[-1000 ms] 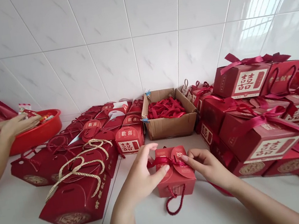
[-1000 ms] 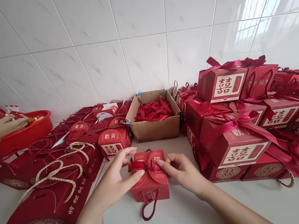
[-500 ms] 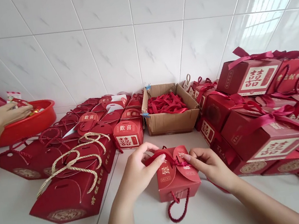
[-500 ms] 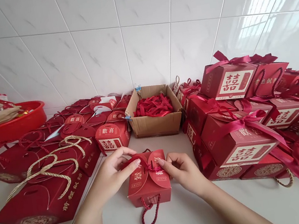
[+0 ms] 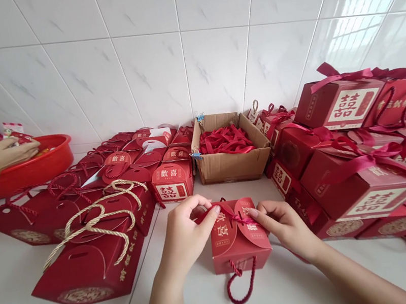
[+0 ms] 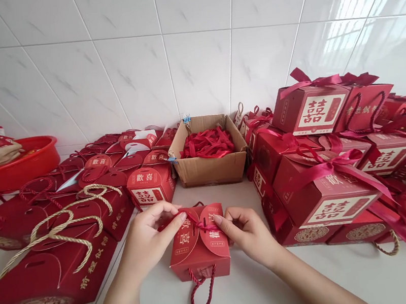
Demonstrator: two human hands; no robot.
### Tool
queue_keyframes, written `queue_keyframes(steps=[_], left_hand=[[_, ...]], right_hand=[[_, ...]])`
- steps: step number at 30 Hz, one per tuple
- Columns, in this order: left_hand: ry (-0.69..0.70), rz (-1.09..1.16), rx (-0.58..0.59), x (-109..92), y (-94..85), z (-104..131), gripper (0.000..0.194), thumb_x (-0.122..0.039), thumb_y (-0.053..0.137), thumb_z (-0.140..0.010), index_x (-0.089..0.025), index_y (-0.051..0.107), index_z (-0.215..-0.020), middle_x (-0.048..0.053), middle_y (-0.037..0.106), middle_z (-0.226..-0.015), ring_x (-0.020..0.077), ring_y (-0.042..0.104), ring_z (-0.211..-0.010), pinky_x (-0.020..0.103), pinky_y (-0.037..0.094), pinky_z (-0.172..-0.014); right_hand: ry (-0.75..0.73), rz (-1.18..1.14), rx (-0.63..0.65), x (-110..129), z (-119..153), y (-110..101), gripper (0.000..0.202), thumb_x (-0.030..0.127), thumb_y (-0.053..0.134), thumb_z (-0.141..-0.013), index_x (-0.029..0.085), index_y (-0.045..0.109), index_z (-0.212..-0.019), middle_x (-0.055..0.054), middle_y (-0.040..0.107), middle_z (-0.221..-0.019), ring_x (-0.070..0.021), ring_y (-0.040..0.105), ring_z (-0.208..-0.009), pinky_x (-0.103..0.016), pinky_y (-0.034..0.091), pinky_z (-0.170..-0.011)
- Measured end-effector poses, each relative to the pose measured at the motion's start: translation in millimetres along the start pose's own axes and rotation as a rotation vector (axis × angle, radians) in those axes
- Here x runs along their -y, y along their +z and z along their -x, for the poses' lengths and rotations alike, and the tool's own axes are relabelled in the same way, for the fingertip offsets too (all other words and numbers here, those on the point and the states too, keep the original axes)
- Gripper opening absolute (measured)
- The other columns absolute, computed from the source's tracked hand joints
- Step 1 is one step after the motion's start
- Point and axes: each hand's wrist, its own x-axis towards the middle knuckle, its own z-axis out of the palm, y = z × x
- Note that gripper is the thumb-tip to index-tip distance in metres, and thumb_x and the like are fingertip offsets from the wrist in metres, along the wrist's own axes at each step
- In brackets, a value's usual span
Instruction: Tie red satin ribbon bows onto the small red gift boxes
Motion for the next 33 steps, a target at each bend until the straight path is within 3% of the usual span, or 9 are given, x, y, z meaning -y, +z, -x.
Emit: queue_keyframes(steps=[7,12,19,24,29,33], left_hand=[[-0.037,0.133,0.126,-0.6,-11.9,0.0,0.018,-0.03,0.063,-0.08,-0.021,0.053,-0.068,0.006,0.071,-0.098,0.0237,0.061,-0.111,0.03,0.049,-0.085],[-0.044,0.103,0.164,-2.6,-18.1,2.3,0.021,-0.029,0.063,-0.078,-0.02,0.052,-0.063,0.008,0.071,-0.105,0.0272,0.059,-0.116,0.032,0.048,-0.086],[-0.126,0.137,0.186,-2.5,-24.2,6.4,0.021,-0.031,0.064,-0.076,-0.019,0.054,-0.062,0.01,0.066,-0.12,0.0282,0.066,-0.101,0.037,0.05,-0.084],[-0.118,0.151,0.207,-0.7,-25.5,8.0,0.024,-0.031,0.064,-0.076,-0.019,0.051,-0.06,0.008,0.067,-0.109,0.0259,0.064,-0.1,0.035,0.048,-0.082],[-0.098,0.122,0.257,-3.7,-27.2,10.8,0.02,-0.03,0.061,-0.078,-0.02,0.05,-0.065,0.0,0.059,-0.078,0.0157,0.056,-0.073,0.026,0.043,-0.066],[-0.102,0.114,0.252,-5.8,-29.7,11.9,0.02,-0.028,0.061,-0.077,-0.019,0.05,-0.063,-0.001,0.056,-0.073,0.0146,0.052,-0.07,0.025,0.039,-0.063]], right_hand=[[-0.027,-0.034,0.039,-2.1,-0.8,-3.5,0.049,0.051,0.054,-0.087,0.02,0.033,-0.056,0.005,0.033,-0.054,-0.0085,0.026,-0.052,-0.024,0.023,-0.049],[-0.041,0.005,0.056,-5.0,-0.2,-8.4,0.05,0.05,0.049,-0.09,0.02,0.028,-0.057,0.005,0.026,-0.057,-0.0096,0.022,-0.054,-0.027,0.018,-0.051],[-0.04,-0.021,0.054,-7.0,0.1,-14.0,0.049,0.047,0.051,-0.091,0.02,0.023,-0.061,0.004,0.019,-0.064,-0.0107,0.017,-0.06,-0.028,0.015,-0.054],[-0.068,0.004,0.041,-5.8,-1.7,-16.4,0.049,0.048,0.051,-0.091,0.02,0.023,-0.061,0.004,0.019,-0.064,-0.011,0.018,-0.061,-0.028,0.016,-0.055],[-0.06,0.035,0.046,-4.3,-2.7,-16.8,0.049,0.049,0.05,-0.091,0.02,0.024,-0.061,0.004,0.02,-0.064,-0.0113,0.018,-0.061,-0.028,0.016,-0.055],[-0.058,0.086,0.042,-1.1,-2.8,-17.8,0.05,0.053,0.049,-0.09,0.02,0.024,-0.061,0.003,0.02,-0.065,-0.0115,0.018,-0.06,-0.028,0.017,-0.054]])
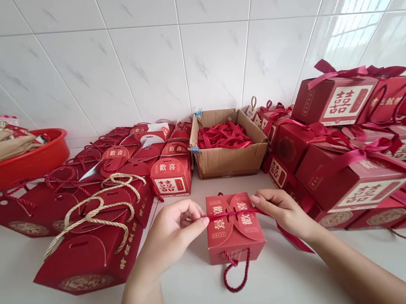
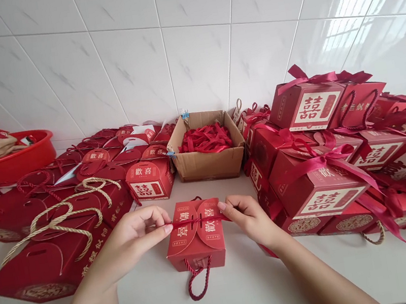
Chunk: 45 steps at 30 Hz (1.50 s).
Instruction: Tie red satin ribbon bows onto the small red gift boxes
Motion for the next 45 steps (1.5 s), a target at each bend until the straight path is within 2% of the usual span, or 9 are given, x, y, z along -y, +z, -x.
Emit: queue_keyframes(steps=[5,11,18,26,29,34,37,40,45], left_hand=[[-0.003,-0.008,0.005,2.1,2.3,-0.8,0.021,-0.03,0.06,-0.079,-0.019,0.048,-0.065,-0.002,0.053,-0.069,0.0133,0.048,-0.065,0.024,0.037,-0.059],[-0.027,-0.025,0.016,5.7,3.8,-0.1,0.023,-0.029,0.057,-0.082,-0.02,0.042,-0.067,-0.006,0.041,-0.064,0.0096,0.037,-0.057,0.021,0.029,-0.053],[-0.048,-0.028,0.058,-4.8,10.9,5.9,0.017,-0.026,0.053,-0.084,-0.022,0.039,-0.075,-0.007,0.039,-0.067,0.0103,0.039,-0.063,0.021,0.033,-0.06],[-0.079,-0.079,0.172,-19.9,16.9,11.3,0.016,-0.027,0.052,-0.084,-0.026,0.043,-0.097,-0.006,0.059,-0.075,0.0135,0.054,-0.072,0.024,0.041,-0.071],[-0.066,-0.154,0.12,-17.3,17.1,11.7,0.021,-0.031,0.053,-0.084,-0.027,0.046,-0.104,-0.002,0.063,-0.084,0.0166,0.059,-0.081,0.028,0.045,-0.076],[0.186,-0.314,-0.221,-25.3,30.2,11.5,0.036,-0.033,0.062,-0.081,-0.029,0.053,-0.115,0.004,0.053,-0.13,0.0239,0.045,-0.125,0.039,0.034,-0.105],[0.314,-0.308,-0.185,-40.1,46.5,6.0,0.027,-0.033,0.063,-0.082,-0.028,0.061,-0.108,0.002,0.062,-0.118,0.0221,0.053,-0.115,0.037,0.038,-0.102],[0.313,-0.326,-0.136,-50.9,60.9,-3.4,0.015,-0.031,0.064,-0.081,-0.026,0.066,-0.095,0.0,0.07,-0.096,0.0208,0.062,-0.096,0.038,0.041,-0.095],[0.317,-0.276,-0.213,-51.0,67.7,-16.1,0.008,-0.024,0.06,-0.083,-0.022,0.067,-0.08,-0.002,0.071,-0.079,0.0165,0.064,-0.078,0.031,0.046,-0.082]], right_hand=[[0.024,0.018,0.008,2.1,-0.9,-3.7,0.054,0.057,0.051,-0.087,0.02,0.023,-0.059,0.005,0.019,-0.06,-0.0101,0.017,-0.056,-0.027,0.016,-0.051],[0.13,0.023,0.287,5.4,0.6,-13.8,0.055,0.057,0.044,-0.091,0.018,0.036,-0.053,0.004,0.036,-0.049,-0.0089,0.028,-0.048,-0.027,0.021,-0.051],[0.025,-0.288,0.21,10.0,5.1,-16.6,0.045,0.051,0.061,-0.083,0.018,0.044,-0.057,0.005,0.041,-0.05,-0.0083,0.031,-0.048,-0.025,0.024,-0.051],[-0.056,-0.438,0.114,15.8,9.3,-16.3,0.018,0.037,0.071,-0.078,0.019,0.067,-0.076,0.0,0.057,-0.06,-0.012,0.048,-0.056,-0.027,0.038,-0.057],[-0.108,-0.493,0.101,18.0,10.2,-18.2,0.016,0.035,0.071,-0.078,0.019,0.07,-0.075,0.001,0.056,-0.057,-0.0117,0.048,-0.053,-0.027,0.04,-0.055],[-0.182,-0.564,0.156,22.1,12.0,-19.9,0.013,0.032,0.07,-0.08,0.02,0.074,-0.083,0.0,0.06,-0.058,-0.0104,0.052,-0.054,-0.025,0.045,-0.056],[-0.181,-0.583,0.19,23.7,13.0,-20.6,0.013,0.029,0.069,-0.081,0.021,0.075,-0.089,-0.001,0.063,-0.061,-0.0104,0.055,-0.056,-0.024,0.047,-0.058],[-0.177,-0.591,0.191,23.3,13.4,-21.1,0.014,0.029,0.069,-0.082,0.021,0.075,-0.092,-0.001,0.066,-0.064,-0.0119,0.059,-0.059,-0.026,0.05,-0.062],[-0.153,-0.556,0.178,22.1,12.9,-18.4,0.019,0.026,0.066,-0.085,0.023,0.072,-0.102,-0.001,0.071,-0.072,-0.0119,0.064,-0.068,-0.026,0.051,-0.071]])
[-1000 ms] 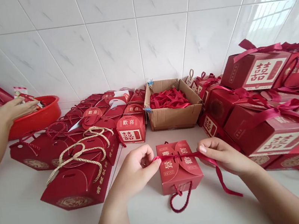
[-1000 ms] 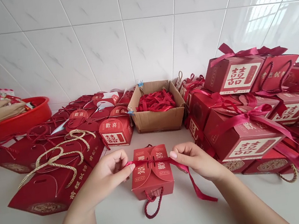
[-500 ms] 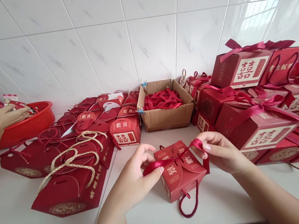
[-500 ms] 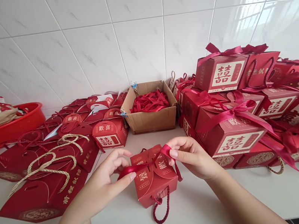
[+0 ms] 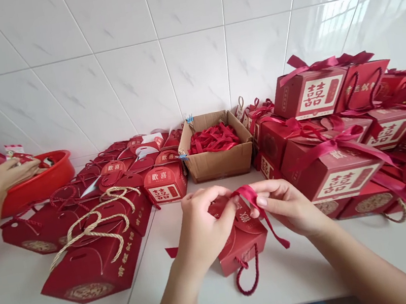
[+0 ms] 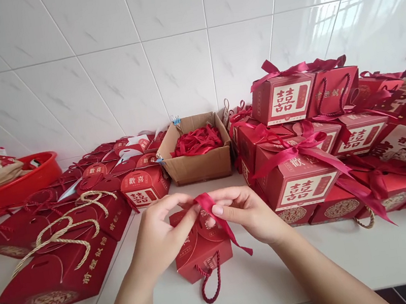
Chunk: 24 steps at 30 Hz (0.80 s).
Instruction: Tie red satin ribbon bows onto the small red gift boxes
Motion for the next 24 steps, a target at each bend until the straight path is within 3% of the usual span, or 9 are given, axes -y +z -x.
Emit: queue_keyframes(steps=[4,9,12,15,17,20,24], left_hand=[[0.02,0.044,-0.079,4.7,1.0,1.0,0.011,-0.025,0.058,-0.084,-0.021,0.064,-0.076,-0.002,0.069,-0.075,0.015,0.063,-0.074,0.026,0.047,-0.072],[0.055,0.002,-0.147,3.7,7.2,3.6,0.013,-0.021,0.056,-0.083,-0.019,0.061,-0.072,-0.001,0.066,-0.072,0.0158,0.061,-0.073,0.029,0.045,-0.073],[0.079,0.024,-0.137,2.1,6.2,4.0,0.013,-0.022,0.056,-0.084,-0.02,0.06,-0.072,-0.001,0.064,-0.072,0.0148,0.06,-0.073,0.028,0.045,-0.073],[0.056,0.067,-0.052,5.7,-5.2,8.1,0.007,-0.025,0.058,-0.084,-0.023,0.06,-0.09,-0.001,0.065,-0.089,0.0147,0.061,-0.087,0.026,0.046,-0.081],[-0.014,0.04,-0.01,13.0,-16.1,13.1,0.016,-0.029,0.058,-0.084,-0.025,0.057,-0.099,0.0,0.063,-0.1,0.016,0.058,-0.099,0.027,0.044,-0.089],[-0.205,-0.067,0.041,28.3,-29.6,19.6,0.022,-0.042,0.057,-0.084,-0.024,0.053,-0.096,0.002,0.06,-0.102,0.0201,0.055,-0.103,0.032,0.042,-0.09],[-0.447,-0.071,0.248,43.2,-36.4,19.8,0.039,-0.061,0.052,-0.081,-0.023,0.051,-0.094,0.003,0.061,-0.1,0.023,0.058,-0.096,0.034,0.042,-0.082]], right_hand=[[0.042,0.111,-0.083,-2.9,-2.9,7.7,0.014,0.029,0.068,-0.084,0.019,0.067,-0.094,0.0,0.069,-0.067,-0.01,0.061,-0.063,-0.023,0.048,-0.065],[0.074,0.332,-0.124,-5.9,-6.9,16.6,0.022,0.033,0.068,-0.083,0.017,0.064,-0.098,0.0,0.065,-0.066,-0.0101,0.057,-0.062,-0.021,0.044,-0.06],[0.014,0.465,-0.135,-5.9,-7.9,18.7,0.017,0.033,0.066,-0.084,0.016,0.069,-0.088,-0.001,0.064,-0.069,-0.0117,0.057,-0.065,-0.023,0.044,-0.063],[-0.073,0.55,-0.185,-5.8,-7.4,20.0,0.016,0.032,0.064,-0.085,0.017,0.07,-0.084,-0.004,0.065,-0.082,-0.0152,0.059,-0.077,-0.026,0.045,-0.07],[-0.07,0.536,-0.177,-6.4,-6.6,20.8,0.015,0.032,0.063,-0.086,0.018,0.069,-0.087,-0.005,0.066,-0.087,-0.0162,0.06,-0.082,-0.027,0.046,-0.073],[-0.018,0.467,-0.126,-7.9,-5.4,21.6,0.014,0.032,0.06,-0.088,0.019,0.066,-0.088,-0.004,0.068,-0.085,-0.0156,0.062,-0.081,-0.026,0.048,-0.074],[0.001,0.426,-0.056,-8.5,-4.0,22.0,0.014,0.031,0.056,-0.091,0.019,0.063,-0.087,-0.004,0.069,-0.087,-0.0148,0.063,-0.083,-0.026,0.049,-0.079]])
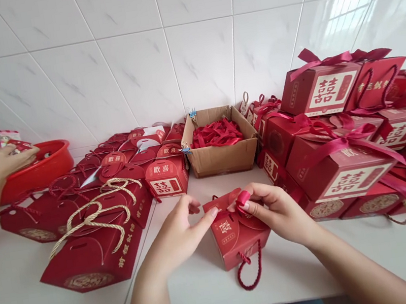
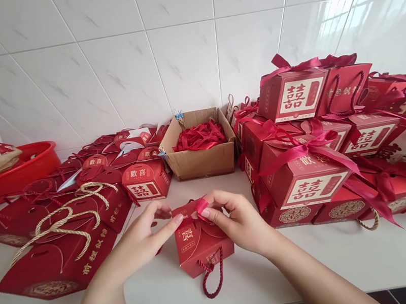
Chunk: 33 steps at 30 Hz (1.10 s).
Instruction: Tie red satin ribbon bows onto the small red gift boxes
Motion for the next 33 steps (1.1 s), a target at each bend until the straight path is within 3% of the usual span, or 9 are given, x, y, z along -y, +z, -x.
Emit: queue_keyframes(steps=[3,8,10,15,19,22,25,31,33], left_hand=[[-0.047,0.053,0.138,3.3,-1.4,-4.8,0.045,-0.066,0.046,-0.081,-0.021,0.053,-0.081,0.0,0.061,-0.082,0.0195,0.058,-0.076,0.029,0.042,-0.068],[0.039,0.022,0.078,8.6,-2.3,-8.1,0.046,-0.062,0.048,-0.082,-0.02,0.045,-0.063,-0.005,0.043,-0.059,0.0135,0.045,-0.056,0.025,0.032,-0.054],[0.114,0.0,0.034,8.0,-4.3,-7.0,0.045,-0.058,0.049,-0.084,-0.019,0.045,-0.061,-0.004,0.041,-0.059,0.013,0.043,-0.058,0.024,0.033,-0.055],[0.26,-0.031,-0.103,-9.1,-17.3,5.9,0.025,-0.043,0.065,-0.078,-0.02,0.059,-0.068,-0.001,0.058,-0.069,0.0143,0.053,-0.064,0.024,0.042,-0.06],[0.402,-0.186,-0.041,-26.3,-27.1,18.1,0.01,-0.034,0.066,-0.078,-0.025,0.068,-0.074,-0.001,0.063,-0.07,0.014,0.056,-0.06,0.022,0.044,-0.055],[0.393,-0.342,-0.059,-31.3,-31.4,19.7,0.012,-0.028,0.061,-0.08,-0.028,0.071,-0.086,-0.001,0.067,-0.072,0.0158,0.059,-0.06,0.022,0.044,-0.052],[0.354,-0.406,-0.106,-31.8,-35.9,19.0,0.011,-0.031,0.06,-0.08,-0.027,0.07,-0.079,0.001,0.07,-0.078,0.0191,0.064,-0.071,0.024,0.048,-0.058],[0.488,-0.16,-0.084,-45.3,-34.7,22.3,0.013,-0.028,0.055,-0.086,-0.027,0.068,-0.085,0.001,0.07,-0.097,0.0183,0.064,-0.093,0.025,0.05,-0.083],[0.511,-0.074,-0.053,-53.8,-27.2,17.4,0.017,-0.025,0.051,-0.089,-0.026,0.068,-0.088,0.001,0.07,-0.095,0.0177,0.064,-0.091,0.025,0.05,-0.081]], right_hand=[[0.008,-0.02,0.034,1.4,0.7,0.5,0.015,0.03,0.054,-0.093,0.018,0.061,-0.087,-0.005,0.069,-0.089,-0.014,0.063,-0.085,-0.025,0.049,-0.079],[0.075,0.01,0.028,5.4,0.2,4.4,0.02,0.035,0.053,-0.093,0.017,0.06,-0.088,-0.006,0.069,-0.085,-0.0144,0.061,-0.08,-0.024,0.049,-0.073],[0.097,0.058,-0.021,7.5,-0.5,7.4,0.021,0.035,0.053,-0.092,0.016,0.061,-0.087,-0.005,0.069,-0.082,-0.0142,0.061,-0.077,-0.023,0.048,-0.071],[0.146,0.181,-0.153,10.8,-2.6,15.6,0.017,0.03,0.055,-0.088,0.015,0.065,-0.086,-0.004,0.067,-0.073,-0.0146,0.059,-0.067,-0.023,0.046,-0.06],[0.07,0.318,-0.171,8.7,-3.1,18.8,0.015,0.024,0.053,-0.084,0.016,0.066,-0.086,-0.002,0.064,-0.067,-0.0131,0.055,-0.059,-0.022,0.041,-0.054],[0.024,0.378,-0.175,6.3,-2.1,18.2,0.016,0.023,0.052,-0.084,0.017,0.067,-0.085,-0.002,0.064,-0.067,-0.0136,0.055,-0.059,-0.023,0.041,-0.054],[0.022,0.378,-0.186,5.1,-0.6,17.3,0.018,0.025,0.052,-0.084,0.016,0.068,-0.087,-0.004,0.066,-0.068,-0.0152,0.057,-0.061,-0.024,0.042,-0.055],[0.011,0.428,-0.199,7.0,-2.0,18.4,0.019,0.024,0.053,-0.083,0.017,0.069,-0.085,-0.003,0.067,-0.067,-0.0152,0.056,-0.059,-0.025,0.041,-0.056],[-0.011,0.477,-0.204,8.3,-2.9,18.3,0.017,0.023,0.054,-0.081,0.017,0.07,-0.085,-0.003,0.068,-0.068,-0.0157,0.056,-0.061,-0.026,0.041,-0.059]])
